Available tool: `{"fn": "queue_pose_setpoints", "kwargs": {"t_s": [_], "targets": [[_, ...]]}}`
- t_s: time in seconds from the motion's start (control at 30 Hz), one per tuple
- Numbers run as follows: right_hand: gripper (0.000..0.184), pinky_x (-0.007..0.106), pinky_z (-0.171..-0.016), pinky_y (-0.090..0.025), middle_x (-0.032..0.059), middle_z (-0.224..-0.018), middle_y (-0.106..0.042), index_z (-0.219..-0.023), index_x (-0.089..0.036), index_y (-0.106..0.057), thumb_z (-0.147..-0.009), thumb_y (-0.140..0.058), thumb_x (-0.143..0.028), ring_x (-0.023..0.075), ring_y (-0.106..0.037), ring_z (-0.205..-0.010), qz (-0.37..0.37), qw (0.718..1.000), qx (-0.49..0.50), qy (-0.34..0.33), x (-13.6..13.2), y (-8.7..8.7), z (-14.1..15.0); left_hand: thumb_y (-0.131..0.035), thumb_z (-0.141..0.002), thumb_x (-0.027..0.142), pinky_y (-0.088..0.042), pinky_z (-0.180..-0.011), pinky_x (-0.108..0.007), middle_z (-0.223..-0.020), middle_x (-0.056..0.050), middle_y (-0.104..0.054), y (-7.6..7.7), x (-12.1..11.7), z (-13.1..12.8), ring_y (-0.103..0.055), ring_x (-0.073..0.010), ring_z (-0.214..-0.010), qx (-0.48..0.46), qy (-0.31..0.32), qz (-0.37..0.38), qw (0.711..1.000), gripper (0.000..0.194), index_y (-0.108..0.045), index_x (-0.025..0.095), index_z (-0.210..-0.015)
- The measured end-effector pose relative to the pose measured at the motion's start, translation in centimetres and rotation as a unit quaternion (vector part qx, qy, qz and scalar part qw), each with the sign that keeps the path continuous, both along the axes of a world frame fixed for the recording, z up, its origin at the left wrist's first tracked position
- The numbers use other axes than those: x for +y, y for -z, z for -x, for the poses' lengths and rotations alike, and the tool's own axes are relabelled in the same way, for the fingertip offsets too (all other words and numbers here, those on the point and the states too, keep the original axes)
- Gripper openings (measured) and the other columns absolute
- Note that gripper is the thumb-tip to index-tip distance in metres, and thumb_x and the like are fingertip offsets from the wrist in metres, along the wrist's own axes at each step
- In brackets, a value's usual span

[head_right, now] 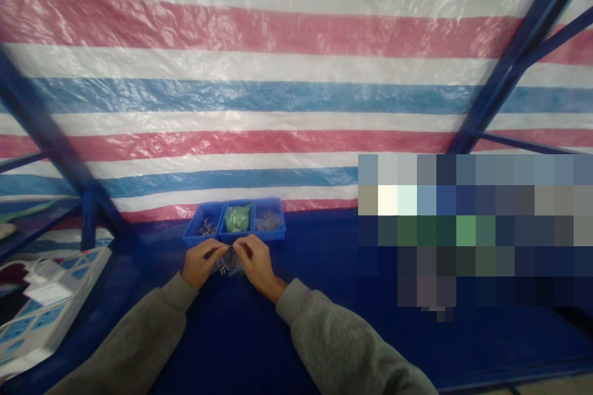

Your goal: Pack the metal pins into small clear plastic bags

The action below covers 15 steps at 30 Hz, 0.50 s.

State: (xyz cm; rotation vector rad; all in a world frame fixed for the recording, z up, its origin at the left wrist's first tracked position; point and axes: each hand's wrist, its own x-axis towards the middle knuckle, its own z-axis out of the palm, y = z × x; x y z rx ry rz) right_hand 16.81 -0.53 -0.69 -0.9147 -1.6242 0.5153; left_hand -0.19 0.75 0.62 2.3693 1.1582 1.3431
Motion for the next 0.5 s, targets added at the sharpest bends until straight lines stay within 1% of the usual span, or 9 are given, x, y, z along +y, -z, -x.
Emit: {"fn": "queue_pose_setpoints", "kwargs": {"t_s": [0.07, 0.13, 0.23, 0.3, 0.4, 0.5], "targets": [[0.021, 0.024, -0.062, -0.038, 0.0021, -0.074, -0.057, -0.081, -0.018, -0.061, -0.088, -0.047, -0.031, 0.0132, -0.051, -0.067, -0.001, 1.0, 0.001, -0.012, -0.11, -0.1, -0.04, -0.055, -0.082, 0.025, -0.044, -0.064, -0.024, -0.068, -0.002, -0.062, -0.04, -0.03, 0.01, -0.057, -0.0125, -0.064, 0.002, 0.005, 0.006, 1.0, 0.016, -0.062, 0.016, -0.072], [0.022, 0.024, -0.062, -0.039, 0.002, -0.073, -0.056, -0.077, -0.018, -0.06, -0.088, -0.047, -0.031, 0.0132, -0.05, -0.066, -0.003, 1.0, 0.002, -0.016, -0.15, -0.14, -0.06, -0.053, -0.083, 0.025, -0.044, -0.065, -0.024, -0.069, -0.002, -0.062, -0.14, -0.09, -0.05, -0.057, -0.0131, -0.066, 0.002, 0.007, 0.011, 1.0, 0.017, -0.062, 0.016, -0.073], [0.023, 0.024, -0.063, -0.039, 0.0021, -0.072, -0.056, -0.075, -0.017, -0.06, -0.088, -0.047, -0.03, 0.0133, -0.05, -0.066, -0.004, 1.0, 0.008, -0.009, -0.09, -0.1, -0.04, -0.047, -0.087, 0.028, -0.045, -0.072, -0.026, -0.079, -0.005, -0.063, -0.43, -0.19, -0.26, -0.057, -0.0151, -0.075, -0.005, 0.009, 0.021, 1.0, 0.02, -0.062, 0.016, -0.081], [0.022, 0.024, -0.062, -0.039, 0.0019, -0.072, -0.056, -0.074, -0.017, -0.06, -0.088, -0.047, -0.029, 0.0132, -0.05, -0.066, -0.001, 1.0, 0.008, -0.005, 0.0, -0.01, -0.01, -0.042, -0.088, 0.029, -0.044, -0.073, -0.027, -0.083, -0.006, -0.062, -0.6, -0.22, -0.42, -0.057, -0.0156, -0.077, -0.002, 0.015, 0.033, 0.999, 0.023, -0.06, 0.016, -0.085], [0.022, 0.025, -0.062, -0.039, 0.0016, -0.07, -0.056, -0.072, -0.017, -0.06, -0.087, -0.047, -0.028, 0.0135, -0.05, -0.065, 0.005, 1.0, -0.002, -0.01, 0.14, 0.14, 0.02, -0.037, -0.09, 0.031, -0.043, -0.065, -0.025, -0.072, -0.003, -0.057, -0.63, -0.24, -0.57, -0.053, -0.0133, -0.064, 0.016, 0.023, 0.06, 0.998, 0.026, -0.057, 0.016, -0.081], [0.023, 0.025, -0.063, -0.039, 0.0015, -0.069, -0.057, -0.07, -0.018, -0.06, -0.087, -0.048, -0.028, 0.0137, -0.051, -0.065, 0.009, 0.999, -0.008, -0.032, 0.28, 0.26, -0.04, -0.036, -0.09, 0.033, -0.04, -0.059, -0.024, -0.06, 0.001, -0.049, -0.45, -0.24, -0.59, -0.047, -0.012, -0.055, 0.021, 0.025, 0.068, 0.997, 0.029, -0.055, 0.016, -0.075]]}}
